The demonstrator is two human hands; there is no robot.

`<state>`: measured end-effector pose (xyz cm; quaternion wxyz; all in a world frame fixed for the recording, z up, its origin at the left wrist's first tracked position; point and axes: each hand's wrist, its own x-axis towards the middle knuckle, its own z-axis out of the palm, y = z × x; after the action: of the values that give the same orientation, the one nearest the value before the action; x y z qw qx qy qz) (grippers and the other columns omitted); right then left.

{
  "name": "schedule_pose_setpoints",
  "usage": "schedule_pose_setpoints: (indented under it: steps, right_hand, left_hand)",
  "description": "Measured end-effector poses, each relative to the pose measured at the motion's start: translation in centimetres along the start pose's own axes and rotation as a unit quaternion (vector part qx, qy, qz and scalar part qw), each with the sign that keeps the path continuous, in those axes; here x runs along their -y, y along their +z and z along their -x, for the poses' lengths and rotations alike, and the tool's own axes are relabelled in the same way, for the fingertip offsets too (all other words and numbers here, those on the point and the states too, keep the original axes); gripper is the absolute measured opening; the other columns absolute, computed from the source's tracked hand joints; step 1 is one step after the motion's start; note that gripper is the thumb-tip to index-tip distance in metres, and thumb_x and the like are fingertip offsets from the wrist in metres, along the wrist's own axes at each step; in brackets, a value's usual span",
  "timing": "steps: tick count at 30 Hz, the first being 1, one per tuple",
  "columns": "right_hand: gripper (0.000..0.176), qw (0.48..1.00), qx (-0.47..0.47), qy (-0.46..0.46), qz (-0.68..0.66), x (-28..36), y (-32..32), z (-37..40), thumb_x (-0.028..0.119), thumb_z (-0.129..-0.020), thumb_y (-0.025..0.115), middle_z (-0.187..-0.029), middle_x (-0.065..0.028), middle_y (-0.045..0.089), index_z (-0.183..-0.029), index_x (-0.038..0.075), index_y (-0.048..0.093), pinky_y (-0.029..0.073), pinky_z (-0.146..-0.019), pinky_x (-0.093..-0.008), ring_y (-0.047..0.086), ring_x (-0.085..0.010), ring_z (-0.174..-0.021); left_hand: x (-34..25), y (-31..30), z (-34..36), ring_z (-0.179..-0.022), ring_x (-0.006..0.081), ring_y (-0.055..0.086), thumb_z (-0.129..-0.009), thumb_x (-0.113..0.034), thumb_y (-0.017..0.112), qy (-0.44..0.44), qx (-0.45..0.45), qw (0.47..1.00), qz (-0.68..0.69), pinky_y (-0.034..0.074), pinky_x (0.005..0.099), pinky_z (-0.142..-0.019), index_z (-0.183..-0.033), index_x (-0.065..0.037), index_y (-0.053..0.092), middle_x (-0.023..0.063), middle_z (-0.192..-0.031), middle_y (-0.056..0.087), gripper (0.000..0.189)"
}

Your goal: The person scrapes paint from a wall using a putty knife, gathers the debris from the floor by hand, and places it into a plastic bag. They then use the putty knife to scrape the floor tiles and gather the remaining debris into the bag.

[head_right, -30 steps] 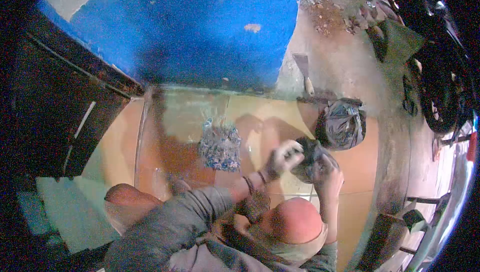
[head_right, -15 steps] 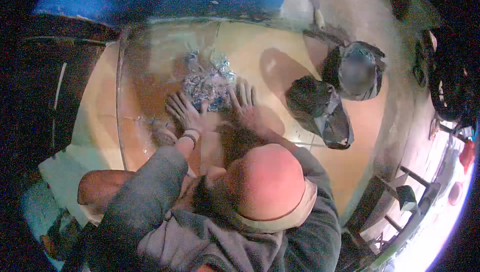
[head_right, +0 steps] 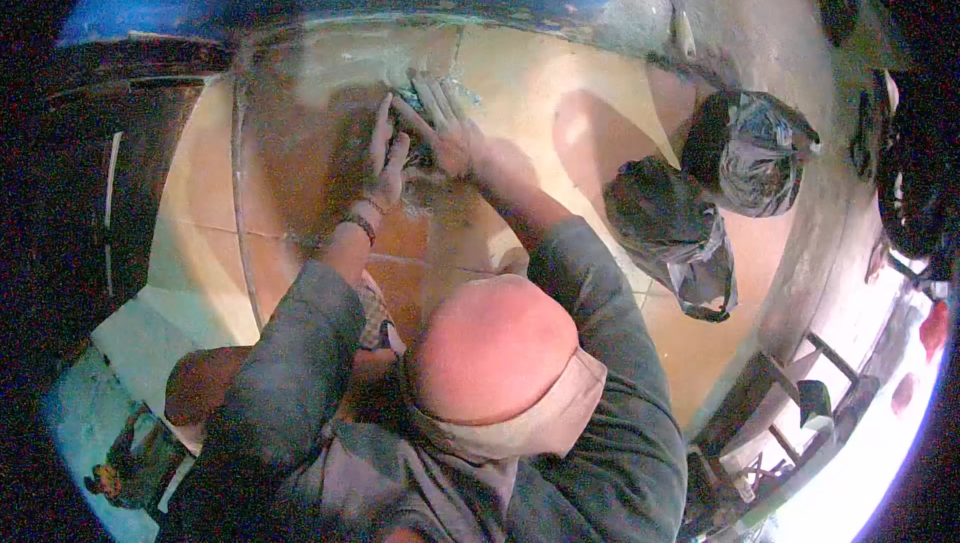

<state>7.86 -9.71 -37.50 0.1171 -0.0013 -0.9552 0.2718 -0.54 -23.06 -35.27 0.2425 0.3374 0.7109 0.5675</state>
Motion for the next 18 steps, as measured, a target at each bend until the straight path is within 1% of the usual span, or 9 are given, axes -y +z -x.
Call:
schedule_pose_setpoints:
  steps: [3,4,5,7,9,11,13,17,18]
  right_hand:
    - [0.103,1.000,-0.016,-0.016,-0.013,-0.4,-1.9,-1.0,0.067,-0.067,0.060,-0.146,-0.0299,0.013,-0.144,0.009,0.022,0.006,-0.110,-0.0559,0.013,-0.0471,-0.135]
    - [0.104,0.998,-0.046,0.046,0.024,-0.8,-2.0,-1.2,0.068,-0.066,0.060,-0.146,-0.0303,0.014,-0.144,0.010,0.023,0.006,-0.110,-0.0575,0.014,-0.0473,-0.135]
    - [0.105,0.989,-0.073,0.110,0.060,-1.0,-1.9,-1.4,0.070,-0.065,0.060,-0.145,-0.0307,0.015,-0.144,0.011,0.023,0.006,-0.109,-0.0592,0.014,-0.0476,-0.134]
    - [0.102,0.989,-0.086,0.117,0.030,-0.7,-1.4,-1.9,0.070,-0.066,0.060,-0.144,-0.0285,0.022,-0.143,0.013,0.026,0.007,-0.107,-0.0615,0.017,-0.0485,-0.133]
    - [0.101,0.998,-0.050,0.000,-0.039,0.0,-0.5,-2.8,0.072,-0.064,0.060,-0.144,-0.0251,0.027,-0.141,0.013,0.032,0.006,-0.107,-0.0623,0.019,-0.0492,-0.133]
    - [0.100,0.996,-0.076,-0.027,-0.047,0.8,0.8,-2.9,0.076,-0.062,0.057,-0.143,-0.0216,0.030,-0.138,0.013,0.037,0.005,-0.107,-0.0623,0.022,-0.0472,-0.132]
    - [0.100,0.998,0.052,0.004,0.038,3.4,-0.6,-2.6,0.078,-0.061,0.055,-0.142,-0.0205,0.032,-0.136,0.015,0.040,0.006,-0.108,-0.0615,0.024,-0.0441,-0.132]
    - [0.078,0.993,0.038,-0.002,0.111,3.2,3.1,-0.2,0.070,-0.071,0.050,-0.141,-0.0138,0.035,-0.133,0.023,0.045,0.014,-0.108,-0.0588,0.027,-0.0384,-0.132]
    - [0.058,0.995,0.073,0.006,0.074,3.1,2.8,0.1,0.052,-0.081,0.050,-0.144,-0.0157,0.031,-0.132,0.023,0.046,0.015,-0.109,-0.0565,0.024,-0.0386,-0.134]
  left_hand:
    - [0.4,-2.7,0.2,-0.135,0.0250,0.026,-0.092,-0.025,0.047,-0.022,-0.077,0.996,-0.039,0.019,0.0362,-0.110,-0.142,0.001,0.024,0.0160,-0.145,0.030,0.061]
    - [0.3,-4.0,0.8,-0.136,0.0236,0.024,-0.092,-0.026,0.048,-0.172,-0.075,0.977,0.102,0.017,0.0358,-0.111,-0.142,0.001,0.024,0.0146,-0.147,0.025,0.061]
    - [0.6,-4.6,1.1,-0.136,0.0236,0.024,-0.092,-0.026,0.048,-0.177,-0.079,0.976,0.101,0.017,0.0358,-0.111,-0.142,0.001,0.024,0.0146,-0.147,0.025,0.061]
    - [1.0,-5.1,1.3,-0.138,0.0234,0.019,-0.094,-0.028,0.043,-0.115,-0.062,0.991,0.007,0.014,0.0355,-0.112,-0.142,0.001,0.022,0.0138,-0.149,0.021,0.060]
    - [1.3,-5.3,1.0,-0.138,0.0236,0.018,-0.094,-0.029,0.043,-0.096,-0.059,0.994,-0.009,0.014,0.0356,-0.112,-0.142,0.002,0.022,0.0139,-0.150,0.020,0.061]
    - [1.5,-5.6,0.9,-0.138,0.0237,0.018,-0.094,-0.030,0.043,-0.098,-0.059,0.993,-0.008,0.014,0.0356,-0.112,-0.142,0.002,0.021,0.0139,-0.150,0.020,0.061]
    - [1.8,-5.7,0.8,-0.138,0.0238,0.017,-0.094,-0.030,0.043,-0.100,-0.057,0.993,-0.004,0.014,0.0356,-0.112,-0.142,0.002,0.020,0.0140,-0.150,0.019,0.062]
    - [2.1,-5.4,0.9,-0.139,0.0241,0.015,-0.094,-0.031,0.043,-0.102,-0.045,0.994,0.000,0.014,0.0357,-0.112,-0.143,0.002,0.019,0.0142,-0.150,0.018,0.064]
    - [2.2,-5.4,0.9,-0.139,0.0242,0.015,-0.094,-0.032,0.043,-0.104,-0.045,0.994,0.001,0.014,0.0357,-0.112,-0.143,0.002,0.019,0.0143,-0.150,0.018,0.064]
